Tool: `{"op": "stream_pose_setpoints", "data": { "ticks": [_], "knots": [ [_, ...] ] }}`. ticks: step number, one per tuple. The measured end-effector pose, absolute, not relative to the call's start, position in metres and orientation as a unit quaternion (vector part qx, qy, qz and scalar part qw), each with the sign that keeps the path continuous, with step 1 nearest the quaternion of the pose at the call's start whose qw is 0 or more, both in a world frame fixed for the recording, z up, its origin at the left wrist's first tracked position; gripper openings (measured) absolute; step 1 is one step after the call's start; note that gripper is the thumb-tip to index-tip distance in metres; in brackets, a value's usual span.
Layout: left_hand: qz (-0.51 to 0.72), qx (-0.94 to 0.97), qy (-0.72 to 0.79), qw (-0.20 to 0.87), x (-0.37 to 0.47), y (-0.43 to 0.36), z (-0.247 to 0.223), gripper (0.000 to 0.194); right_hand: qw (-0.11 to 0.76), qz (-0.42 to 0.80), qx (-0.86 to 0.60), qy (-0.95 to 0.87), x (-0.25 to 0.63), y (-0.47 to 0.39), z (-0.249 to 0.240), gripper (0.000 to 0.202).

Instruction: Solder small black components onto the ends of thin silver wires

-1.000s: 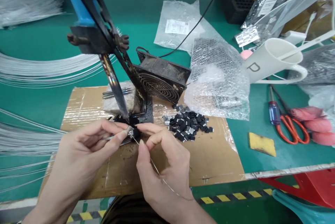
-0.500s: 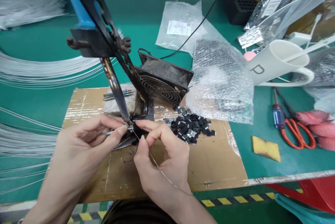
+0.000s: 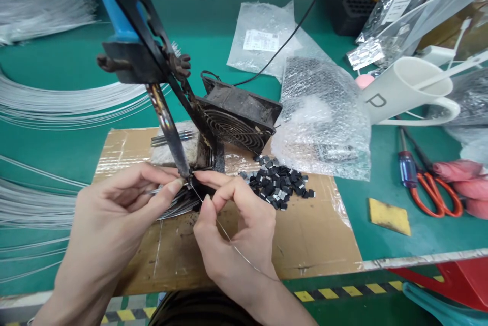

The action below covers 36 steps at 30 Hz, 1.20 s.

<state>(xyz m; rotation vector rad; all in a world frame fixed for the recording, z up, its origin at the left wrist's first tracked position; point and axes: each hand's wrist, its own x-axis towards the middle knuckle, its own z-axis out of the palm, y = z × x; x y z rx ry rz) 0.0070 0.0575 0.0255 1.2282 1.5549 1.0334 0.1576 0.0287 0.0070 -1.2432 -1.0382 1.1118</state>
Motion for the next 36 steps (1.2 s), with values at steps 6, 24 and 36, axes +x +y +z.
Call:
{"op": "stream_pose_setpoints", "data": {
  "ticks": [6,24,36],
  "knots": [
    [0.418,0.501,0.623,0.432,0.0046,0.0570,0.0240,0.011,0.554,0.476,-0.527,-0.435,0.1570,0.0285,0.0069,0.023],
    [0.421,0.499,0.631,0.419,0.0062,0.0568,0.0229,0.009,0.549,0.463,-0.519,-0.463,0.1591,0.0273,0.0045,0.023],
    [0.416,0.495,0.629,0.432,0.0062,0.0578,0.0216,0.011,0.545,0.471,-0.518,-0.462,0.1602,0.0272,0.0035,0.023]
  ]
}}
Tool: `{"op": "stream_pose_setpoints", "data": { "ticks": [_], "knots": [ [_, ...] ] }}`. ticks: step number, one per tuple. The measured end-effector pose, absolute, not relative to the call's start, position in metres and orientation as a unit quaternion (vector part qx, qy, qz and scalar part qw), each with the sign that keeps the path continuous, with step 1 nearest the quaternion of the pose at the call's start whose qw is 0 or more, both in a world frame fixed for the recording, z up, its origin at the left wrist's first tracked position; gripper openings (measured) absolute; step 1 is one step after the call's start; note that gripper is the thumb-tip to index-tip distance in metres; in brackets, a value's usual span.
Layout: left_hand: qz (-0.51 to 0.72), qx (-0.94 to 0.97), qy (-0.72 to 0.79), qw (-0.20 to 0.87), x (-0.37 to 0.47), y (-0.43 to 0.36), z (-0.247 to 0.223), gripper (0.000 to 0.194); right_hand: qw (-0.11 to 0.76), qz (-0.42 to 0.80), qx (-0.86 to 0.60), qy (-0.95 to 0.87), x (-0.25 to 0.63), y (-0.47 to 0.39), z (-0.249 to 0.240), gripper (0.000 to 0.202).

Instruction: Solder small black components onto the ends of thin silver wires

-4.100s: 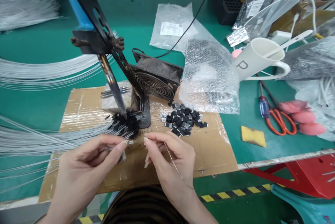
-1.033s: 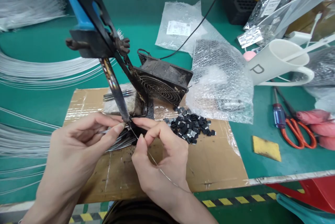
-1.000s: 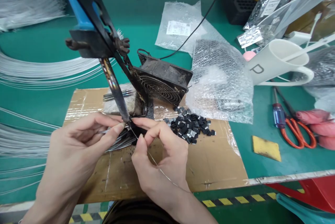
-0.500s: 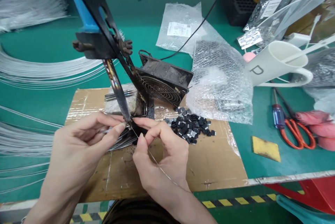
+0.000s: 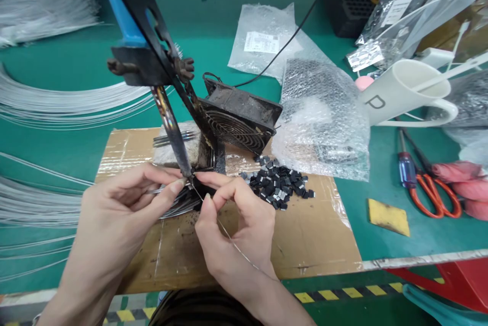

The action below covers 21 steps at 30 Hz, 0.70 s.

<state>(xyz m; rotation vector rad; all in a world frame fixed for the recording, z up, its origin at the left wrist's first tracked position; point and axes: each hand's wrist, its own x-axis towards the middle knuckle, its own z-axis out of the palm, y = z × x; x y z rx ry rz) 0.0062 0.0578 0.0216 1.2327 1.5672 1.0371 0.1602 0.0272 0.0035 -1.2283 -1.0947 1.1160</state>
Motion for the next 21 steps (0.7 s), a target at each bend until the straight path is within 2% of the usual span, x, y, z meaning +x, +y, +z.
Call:
{"op": "stream_pose_setpoints", "data": {
  "ticks": [21],
  "knots": [
    [0.432,0.497,0.617,0.431,0.0070,0.0574,0.0208,0.012,0.563,0.451,-0.506,-0.473,0.1573,0.0240,-0.0044,0.023]
  ]
}}
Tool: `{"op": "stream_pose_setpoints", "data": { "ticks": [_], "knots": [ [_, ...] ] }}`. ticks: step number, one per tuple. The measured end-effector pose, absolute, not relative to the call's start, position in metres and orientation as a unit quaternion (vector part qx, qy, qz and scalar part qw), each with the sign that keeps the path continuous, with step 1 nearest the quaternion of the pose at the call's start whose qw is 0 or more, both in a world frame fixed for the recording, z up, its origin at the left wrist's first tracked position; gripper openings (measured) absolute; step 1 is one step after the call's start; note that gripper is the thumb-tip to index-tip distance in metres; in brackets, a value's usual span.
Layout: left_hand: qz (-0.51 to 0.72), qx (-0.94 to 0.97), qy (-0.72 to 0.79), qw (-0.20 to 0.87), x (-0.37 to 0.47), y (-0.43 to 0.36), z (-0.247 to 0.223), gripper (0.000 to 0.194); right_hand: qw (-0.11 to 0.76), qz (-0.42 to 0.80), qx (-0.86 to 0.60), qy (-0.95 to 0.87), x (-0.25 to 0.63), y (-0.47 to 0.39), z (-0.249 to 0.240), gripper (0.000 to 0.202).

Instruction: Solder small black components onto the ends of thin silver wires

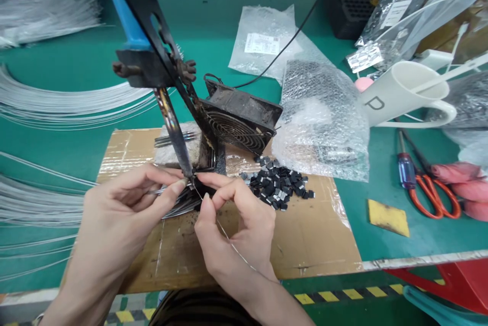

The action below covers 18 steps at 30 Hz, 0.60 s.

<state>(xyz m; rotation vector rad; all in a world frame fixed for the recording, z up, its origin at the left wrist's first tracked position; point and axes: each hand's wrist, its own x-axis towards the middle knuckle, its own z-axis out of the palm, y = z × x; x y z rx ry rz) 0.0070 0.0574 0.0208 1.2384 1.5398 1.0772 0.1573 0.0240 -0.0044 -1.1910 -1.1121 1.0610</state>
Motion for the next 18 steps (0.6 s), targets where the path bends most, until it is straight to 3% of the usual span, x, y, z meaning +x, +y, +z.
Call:
{"op": "stream_pose_setpoints", "data": {
  "ticks": [18],
  "knots": [
    [0.437,0.500,0.615,0.425,0.0079,0.0547,0.0215,0.011,0.569,0.434,-0.527,-0.458,0.1541,0.0243,0.0014,0.021]
  ]
}}
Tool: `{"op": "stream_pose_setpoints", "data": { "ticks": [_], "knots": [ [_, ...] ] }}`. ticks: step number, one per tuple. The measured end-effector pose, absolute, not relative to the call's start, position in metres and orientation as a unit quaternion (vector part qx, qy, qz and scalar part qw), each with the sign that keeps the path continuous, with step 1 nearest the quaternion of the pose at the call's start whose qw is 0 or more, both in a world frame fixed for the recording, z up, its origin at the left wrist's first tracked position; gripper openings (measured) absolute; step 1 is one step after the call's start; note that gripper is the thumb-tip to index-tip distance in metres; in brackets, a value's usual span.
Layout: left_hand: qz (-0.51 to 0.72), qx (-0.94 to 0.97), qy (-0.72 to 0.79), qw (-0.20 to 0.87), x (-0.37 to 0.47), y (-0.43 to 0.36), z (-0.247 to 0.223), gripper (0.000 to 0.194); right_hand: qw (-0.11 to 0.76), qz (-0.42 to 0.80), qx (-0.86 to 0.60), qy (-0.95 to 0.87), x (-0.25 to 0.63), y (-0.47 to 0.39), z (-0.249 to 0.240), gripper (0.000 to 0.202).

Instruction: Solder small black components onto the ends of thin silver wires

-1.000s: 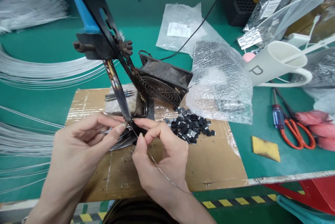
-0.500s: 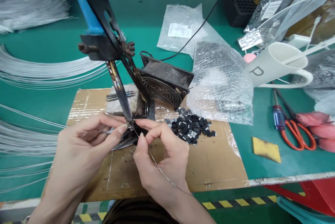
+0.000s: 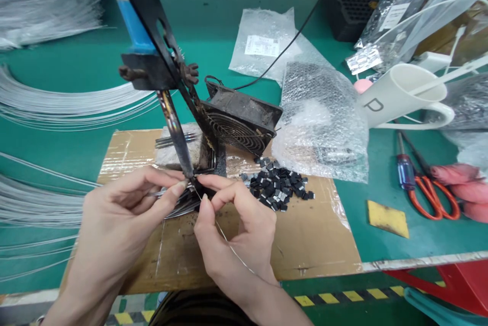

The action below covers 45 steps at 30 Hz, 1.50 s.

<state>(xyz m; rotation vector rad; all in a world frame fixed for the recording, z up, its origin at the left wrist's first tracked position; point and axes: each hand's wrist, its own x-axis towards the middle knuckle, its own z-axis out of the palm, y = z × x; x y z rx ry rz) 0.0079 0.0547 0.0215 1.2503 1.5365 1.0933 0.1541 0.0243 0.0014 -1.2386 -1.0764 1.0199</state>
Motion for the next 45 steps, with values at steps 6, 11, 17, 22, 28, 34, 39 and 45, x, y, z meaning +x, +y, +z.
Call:
{"op": "stream_pose_setpoints", "data": {
  "ticks": [6,11,17,22,28,34,39,45],
  "knots": [
    [0.432,0.507,0.613,0.426,0.0076,0.0561,0.0207,0.012,0.557,0.438,-0.527,-0.469,0.1560,0.0254,-0.0015,0.021],
    [0.429,0.512,0.612,0.424,0.0077,0.0556,0.0206,0.011,0.573,0.432,-0.528,-0.454,0.1529,0.0253,-0.0002,0.020],
    [0.432,0.505,0.611,0.430,0.0079,0.0553,0.0207,0.011,0.563,0.425,-0.526,-0.475,0.1551,0.0251,0.0007,0.021],
    [0.432,0.500,0.615,0.431,0.0071,0.0551,0.0211,0.012,0.564,0.423,-0.527,-0.474,0.1542,0.0247,-0.0010,0.020],
    [0.436,0.506,0.608,0.428,0.0072,0.0529,0.0200,0.012,0.565,0.412,-0.519,-0.492,0.1555,0.0237,-0.0016,0.020],
    [0.434,0.510,0.610,0.423,0.0081,0.0550,0.0212,0.013,0.560,0.402,-0.517,-0.508,0.1570,0.0253,0.0001,0.020],
    [0.427,0.513,0.611,0.425,0.0080,0.0560,0.0222,0.013,0.553,0.397,-0.529,-0.507,0.1552,0.0258,-0.0023,0.020],
    [0.428,0.509,0.612,0.428,0.0087,0.0551,0.0218,0.013,0.563,0.385,-0.528,-0.506,0.1540,0.0246,-0.0021,0.020]
  ]
}}
